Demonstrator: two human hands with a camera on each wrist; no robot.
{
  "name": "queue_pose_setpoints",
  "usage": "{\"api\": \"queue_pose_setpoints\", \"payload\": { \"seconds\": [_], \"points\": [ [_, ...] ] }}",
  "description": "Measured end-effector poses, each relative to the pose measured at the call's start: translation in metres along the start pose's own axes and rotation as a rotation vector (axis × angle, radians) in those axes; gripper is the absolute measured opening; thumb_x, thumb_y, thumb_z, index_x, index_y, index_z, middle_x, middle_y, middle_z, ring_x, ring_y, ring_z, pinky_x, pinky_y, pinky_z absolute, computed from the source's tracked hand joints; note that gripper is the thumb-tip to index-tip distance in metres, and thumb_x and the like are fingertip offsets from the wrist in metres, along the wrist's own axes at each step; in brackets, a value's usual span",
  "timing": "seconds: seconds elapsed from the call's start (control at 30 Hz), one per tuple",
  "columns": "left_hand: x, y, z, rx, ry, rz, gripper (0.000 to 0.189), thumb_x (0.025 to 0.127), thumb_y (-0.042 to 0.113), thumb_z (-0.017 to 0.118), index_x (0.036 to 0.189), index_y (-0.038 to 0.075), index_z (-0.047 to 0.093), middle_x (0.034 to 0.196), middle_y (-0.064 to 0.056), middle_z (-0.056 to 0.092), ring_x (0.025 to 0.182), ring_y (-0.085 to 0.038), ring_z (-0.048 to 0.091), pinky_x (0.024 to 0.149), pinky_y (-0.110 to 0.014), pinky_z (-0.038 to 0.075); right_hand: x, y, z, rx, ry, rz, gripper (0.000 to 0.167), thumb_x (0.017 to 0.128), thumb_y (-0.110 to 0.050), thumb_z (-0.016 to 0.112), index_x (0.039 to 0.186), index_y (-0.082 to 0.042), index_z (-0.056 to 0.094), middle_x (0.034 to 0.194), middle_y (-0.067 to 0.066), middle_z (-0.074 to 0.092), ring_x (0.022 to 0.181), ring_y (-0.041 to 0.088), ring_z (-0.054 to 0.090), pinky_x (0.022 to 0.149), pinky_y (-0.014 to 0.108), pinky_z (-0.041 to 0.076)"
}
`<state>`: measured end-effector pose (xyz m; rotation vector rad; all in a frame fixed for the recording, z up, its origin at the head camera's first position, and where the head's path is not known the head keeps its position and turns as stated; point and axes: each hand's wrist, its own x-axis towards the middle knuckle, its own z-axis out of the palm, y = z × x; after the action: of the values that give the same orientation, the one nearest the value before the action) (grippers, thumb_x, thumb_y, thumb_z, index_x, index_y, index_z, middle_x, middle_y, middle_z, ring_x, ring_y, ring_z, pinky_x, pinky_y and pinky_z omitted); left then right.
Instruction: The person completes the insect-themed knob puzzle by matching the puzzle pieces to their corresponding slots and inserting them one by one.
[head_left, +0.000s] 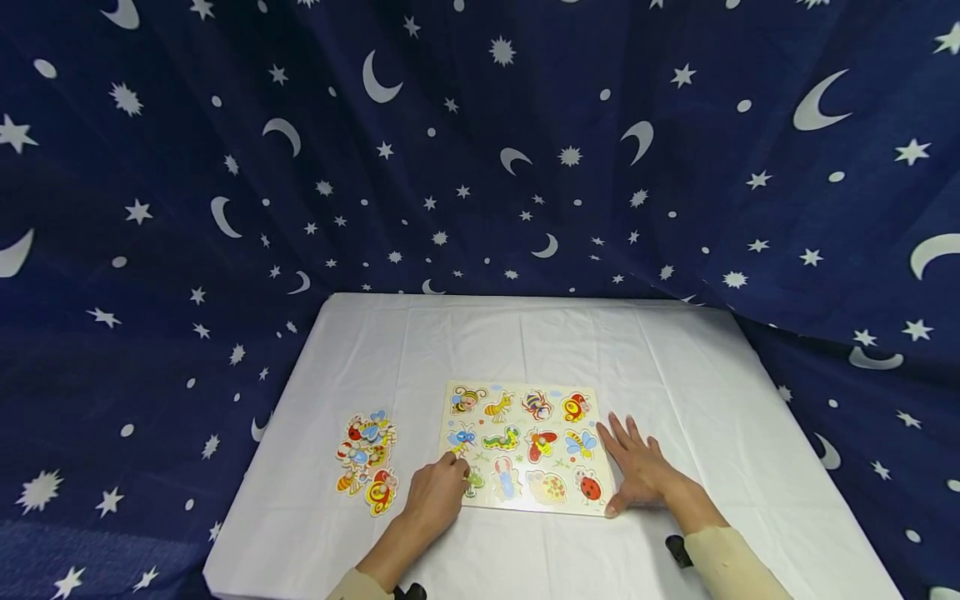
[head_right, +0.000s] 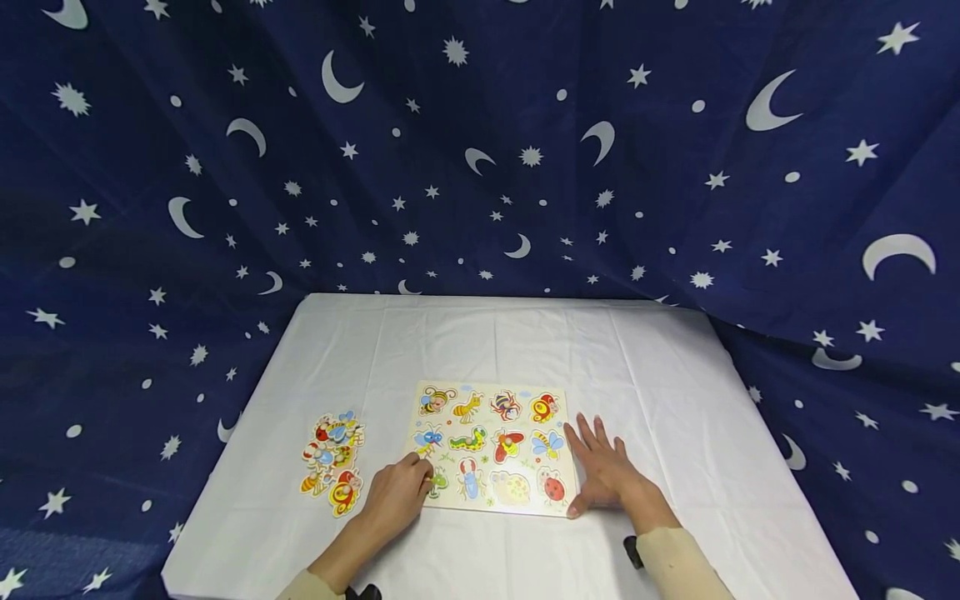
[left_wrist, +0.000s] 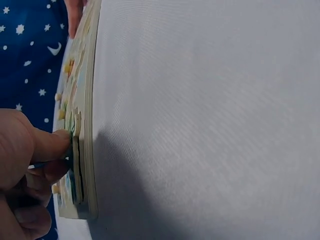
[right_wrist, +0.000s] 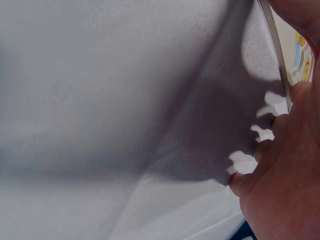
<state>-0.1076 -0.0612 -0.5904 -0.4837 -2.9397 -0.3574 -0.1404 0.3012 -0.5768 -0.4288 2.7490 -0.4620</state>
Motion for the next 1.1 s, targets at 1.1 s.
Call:
{"api": "queue_pose_setpoints", "payload": {
  "seconds": [1.1],
  "points": [
    [0.018,-0.068,-0.027,0.074,0.197,-0.183,0.018,0.080,0.017,0.077,0.096,0.009,0.071,0.084,-0.008,0.065,0.054,-0.024,0.061,0.045,-0.036,0.044,-0.002,-0.001,-0.001,0.012,-0.007,-0.007,0.145,0.037,-0.059,0.087,0.153,-0.003,0.021,0.160,0.028,0.009,0.144,0.055,0.004,0.104,0.078,0.013]
  ]
}}
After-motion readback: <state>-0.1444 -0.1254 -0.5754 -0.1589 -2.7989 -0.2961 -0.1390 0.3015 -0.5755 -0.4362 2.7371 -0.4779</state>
